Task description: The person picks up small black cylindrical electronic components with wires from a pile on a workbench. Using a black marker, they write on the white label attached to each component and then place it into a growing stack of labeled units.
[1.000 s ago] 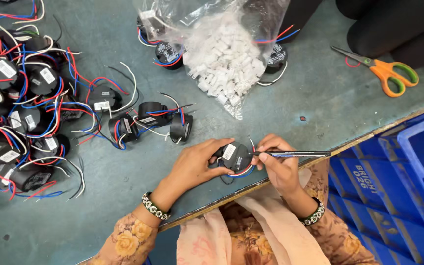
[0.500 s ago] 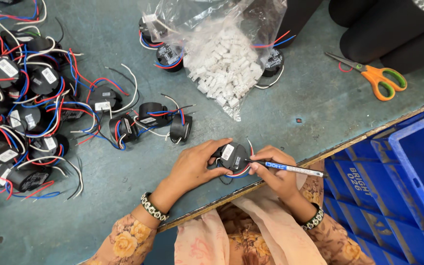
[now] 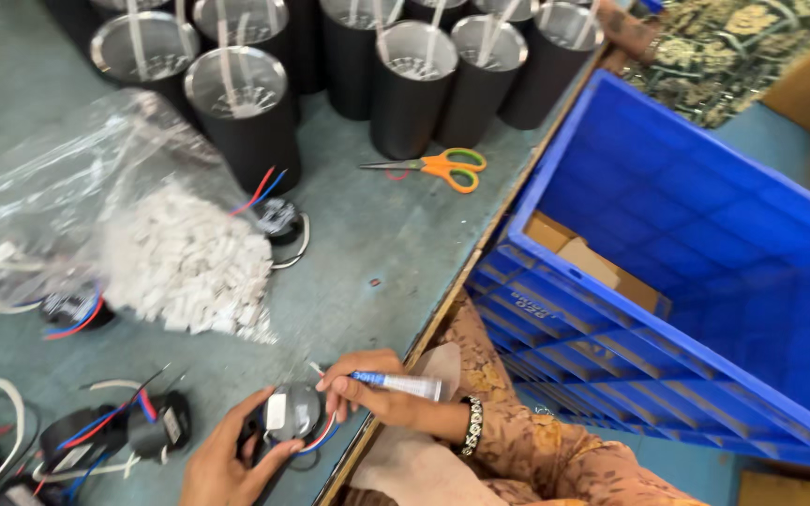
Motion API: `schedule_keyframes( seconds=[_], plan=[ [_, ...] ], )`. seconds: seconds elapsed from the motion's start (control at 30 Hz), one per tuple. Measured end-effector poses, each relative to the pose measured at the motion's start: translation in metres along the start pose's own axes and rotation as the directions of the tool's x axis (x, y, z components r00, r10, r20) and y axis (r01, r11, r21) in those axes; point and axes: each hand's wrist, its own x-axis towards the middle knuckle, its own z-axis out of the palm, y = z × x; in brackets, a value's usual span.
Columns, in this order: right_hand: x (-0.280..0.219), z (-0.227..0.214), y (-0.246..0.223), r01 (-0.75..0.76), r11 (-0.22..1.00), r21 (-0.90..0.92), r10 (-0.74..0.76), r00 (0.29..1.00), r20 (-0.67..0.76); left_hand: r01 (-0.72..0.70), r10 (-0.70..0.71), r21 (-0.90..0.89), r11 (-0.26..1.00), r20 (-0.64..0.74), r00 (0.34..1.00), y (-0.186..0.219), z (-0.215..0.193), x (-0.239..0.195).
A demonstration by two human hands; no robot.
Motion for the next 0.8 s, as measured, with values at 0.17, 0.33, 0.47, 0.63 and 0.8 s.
schedule_keyframes(
  seconds=[0.17, 0.33, 0.47, 0.63, 0.8],
  plan=[
    [-0.008, -0.002, -0.023, 0.430, 0.707, -0.562, -0.420, 0.894, 0.155, 0.041, -0.041, 0.118, 0.992, -0.009, 0.999, 0.016, -0.008, -0.010],
    [-0.006, -0.010, -0.017, 0.627, 0.521, -0.579, -0.469, 0.777, 0.420, -0.170, 0.171, 0.044, 0.984, -0.009, 0.985, 0.033, -0.018, -0.012],
    [-0.007, -0.007, -0.018, 0.596, 0.461, -0.657, -0.393, 0.801, 0.451, -0.085, 0.082, 0.067, 0.994, 0.039, 0.996, 0.044, -0.024, -0.017],
    [-0.005, -0.008, -0.011, 0.585, 0.530, -0.614, -0.368, 0.811, 0.455, -0.198, 0.200, 0.051, 0.979, -0.023, 0.980, 0.045, -0.024, -0.016],
    [-0.002, -0.005, 0.003, 0.604, 0.538, -0.588, -0.443, 0.796, 0.412, -0.180, 0.181, 0.060, 0.982, -0.021, 0.983, 0.041, -0.024, -0.018]
  ],
)
